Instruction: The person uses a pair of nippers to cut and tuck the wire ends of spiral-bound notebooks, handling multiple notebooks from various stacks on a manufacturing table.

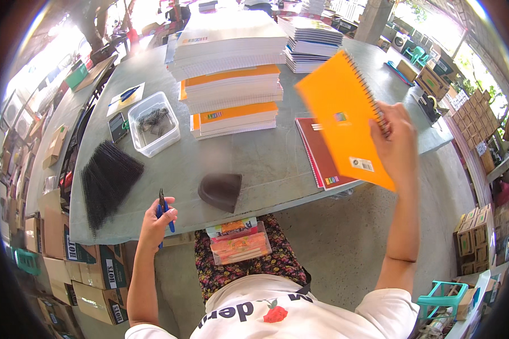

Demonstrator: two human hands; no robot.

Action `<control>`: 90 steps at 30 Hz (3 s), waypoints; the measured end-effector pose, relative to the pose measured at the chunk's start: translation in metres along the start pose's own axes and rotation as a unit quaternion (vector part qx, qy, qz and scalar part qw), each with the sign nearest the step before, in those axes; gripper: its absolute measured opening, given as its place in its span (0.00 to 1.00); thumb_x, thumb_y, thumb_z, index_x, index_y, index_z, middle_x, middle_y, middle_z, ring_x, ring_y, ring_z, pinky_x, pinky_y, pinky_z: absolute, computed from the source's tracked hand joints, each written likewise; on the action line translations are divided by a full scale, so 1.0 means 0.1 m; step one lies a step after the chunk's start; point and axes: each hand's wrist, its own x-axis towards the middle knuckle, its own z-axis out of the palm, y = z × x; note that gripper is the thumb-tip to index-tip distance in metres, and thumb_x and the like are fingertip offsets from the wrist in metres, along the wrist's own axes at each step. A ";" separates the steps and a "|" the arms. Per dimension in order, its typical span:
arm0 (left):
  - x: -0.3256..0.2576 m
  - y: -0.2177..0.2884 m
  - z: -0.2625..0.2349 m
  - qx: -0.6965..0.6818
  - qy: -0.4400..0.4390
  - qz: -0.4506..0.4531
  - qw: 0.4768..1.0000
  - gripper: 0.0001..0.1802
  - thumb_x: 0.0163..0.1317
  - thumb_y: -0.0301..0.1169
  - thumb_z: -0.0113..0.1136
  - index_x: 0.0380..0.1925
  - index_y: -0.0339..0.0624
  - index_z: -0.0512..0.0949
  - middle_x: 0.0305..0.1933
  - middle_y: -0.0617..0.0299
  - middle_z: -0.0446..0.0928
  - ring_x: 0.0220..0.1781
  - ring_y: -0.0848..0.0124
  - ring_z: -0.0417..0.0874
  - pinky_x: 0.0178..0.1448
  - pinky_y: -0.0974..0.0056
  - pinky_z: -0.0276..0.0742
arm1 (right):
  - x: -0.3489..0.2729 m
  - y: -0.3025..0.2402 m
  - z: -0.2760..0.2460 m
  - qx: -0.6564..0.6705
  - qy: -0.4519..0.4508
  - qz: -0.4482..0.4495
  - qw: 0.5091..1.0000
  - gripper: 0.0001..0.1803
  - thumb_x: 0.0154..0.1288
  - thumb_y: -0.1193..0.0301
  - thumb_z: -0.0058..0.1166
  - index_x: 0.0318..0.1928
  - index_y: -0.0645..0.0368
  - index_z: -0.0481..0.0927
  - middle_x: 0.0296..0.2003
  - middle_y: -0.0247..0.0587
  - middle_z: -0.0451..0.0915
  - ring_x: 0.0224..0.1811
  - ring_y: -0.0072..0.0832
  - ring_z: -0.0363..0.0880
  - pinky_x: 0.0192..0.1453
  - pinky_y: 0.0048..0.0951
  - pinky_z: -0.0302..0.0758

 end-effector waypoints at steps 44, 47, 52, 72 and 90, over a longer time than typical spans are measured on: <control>0.62 -0.69 -0.07 0.577 0.285 0.233 0.729 0.20 0.54 0.42 0.59 0.44 0.44 0.74 0.38 0.56 0.72 0.45 0.57 0.72 0.49 0.54 0.65 | -0.57 -0.87 -0.52 0.677 -0.352 -0.566 0.312 0.21 0.55 0.70 0.49 0.46 0.74 0.75 0.46 0.54 0.75 0.52 0.43 0.72 0.60 0.37 0.65; 0.62 -0.74 -0.11 0.566 0.300 0.248 0.727 0.20 0.54 0.41 0.59 0.44 0.44 0.73 0.37 0.55 0.72 0.45 0.56 0.72 0.51 0.54 0.64 | -0.65 -0.96 -0.55 0.717 -0.360 -0.560 0.207 0.21 0.55 0.70 0.49 0.46 0.75 0.74 0.47 0.57 0.75 0.54 0.44 0.71 0.62 0.38 0.65; 0.67 -0.60 -0.02 0.552 0.276 0.259 0.743 0.20 0.55 0.40 0.58 0.45 0.42 0.72 0.37 0.53 0.72 0.46 0.56 0.70 0.52 0.53 0.62 | -0.88 -1.68 0.36 0.729 -0.515 -0.445 0.066 0.16 0.64 0.69 0.47 0.41 0.75 0.76 0.41 0.59 0.76 0.49 0.49 0.73 0.57 0.41 0.67; 0.63 -0.66 -0.07 0.560 0.269 0.270 0.736 0.23 0.57 0.43 0.57 0.47 0.39 0.73 0.43 0.54 0.70 0.50 0.55 0.68 0.55 0.53 0.61 | -1.20 -2.51 0.60 0.835 -0.347 -0.330 0.271 0.16 0.64 0.68 0.48 0.41 0.71 0.77 0.41 0.56 0.76 0.48 0.45 0.73 0.54 0.39 0.69; 0.96 -0.11 -0.06 0.557 0.253 0.369 0.700 0.18 0.55 0.39 0.59 0.42 0.40 0.75 0.44 0.54 0.69 0.50 0.56 0.67 0.55 0.52 0.60 | -1.08 -2.36 0.74 0.816 -0.310 -0.262 0.411 0.14 0.62 0.69 0.49 0.41 0.68 0.77 0.41 0.52 0.76 0.47 0.41 0.74 0.52 0.37 0.70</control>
